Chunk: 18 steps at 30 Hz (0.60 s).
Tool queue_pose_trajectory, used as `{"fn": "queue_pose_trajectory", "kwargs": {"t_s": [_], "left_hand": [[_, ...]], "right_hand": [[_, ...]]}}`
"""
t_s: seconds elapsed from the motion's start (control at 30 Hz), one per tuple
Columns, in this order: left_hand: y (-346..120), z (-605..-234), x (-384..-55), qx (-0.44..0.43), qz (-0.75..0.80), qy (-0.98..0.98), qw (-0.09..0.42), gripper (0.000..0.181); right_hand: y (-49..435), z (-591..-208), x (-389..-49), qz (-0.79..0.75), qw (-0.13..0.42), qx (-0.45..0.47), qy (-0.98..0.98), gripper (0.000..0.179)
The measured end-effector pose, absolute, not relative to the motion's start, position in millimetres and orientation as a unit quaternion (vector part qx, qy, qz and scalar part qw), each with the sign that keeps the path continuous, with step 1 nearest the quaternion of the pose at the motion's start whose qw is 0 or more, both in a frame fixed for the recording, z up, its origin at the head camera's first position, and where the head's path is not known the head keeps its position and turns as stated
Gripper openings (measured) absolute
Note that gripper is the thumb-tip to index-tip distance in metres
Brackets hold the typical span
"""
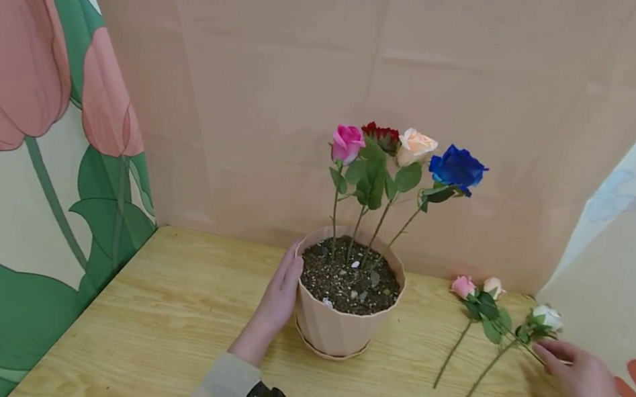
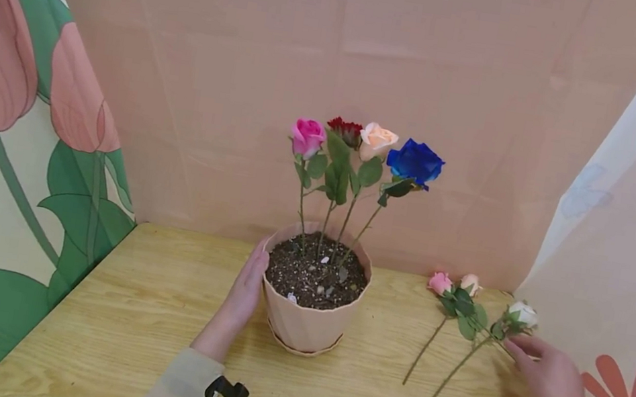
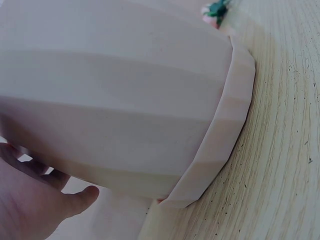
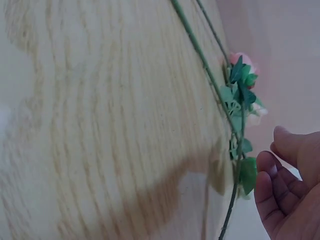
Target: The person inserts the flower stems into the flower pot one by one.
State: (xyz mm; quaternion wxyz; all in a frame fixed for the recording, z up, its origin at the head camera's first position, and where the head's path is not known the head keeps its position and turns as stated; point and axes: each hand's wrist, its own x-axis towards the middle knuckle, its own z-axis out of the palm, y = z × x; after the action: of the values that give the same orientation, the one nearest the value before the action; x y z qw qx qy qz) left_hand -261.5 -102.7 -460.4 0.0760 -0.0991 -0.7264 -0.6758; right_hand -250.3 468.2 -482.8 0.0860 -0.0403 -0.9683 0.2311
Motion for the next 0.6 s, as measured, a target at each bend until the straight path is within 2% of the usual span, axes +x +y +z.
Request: {"fn": "queue_pose_trajectory", "kwargs": {"t_s": [0.6], "left_hand": [[-102, -461, -260, -0.084, -0.673, -0.731, 0.077, 0.060]], "right_hand": [[472, -504, -261, 0.234, 0.065, -0.056, -0.968, 0.059]]}}
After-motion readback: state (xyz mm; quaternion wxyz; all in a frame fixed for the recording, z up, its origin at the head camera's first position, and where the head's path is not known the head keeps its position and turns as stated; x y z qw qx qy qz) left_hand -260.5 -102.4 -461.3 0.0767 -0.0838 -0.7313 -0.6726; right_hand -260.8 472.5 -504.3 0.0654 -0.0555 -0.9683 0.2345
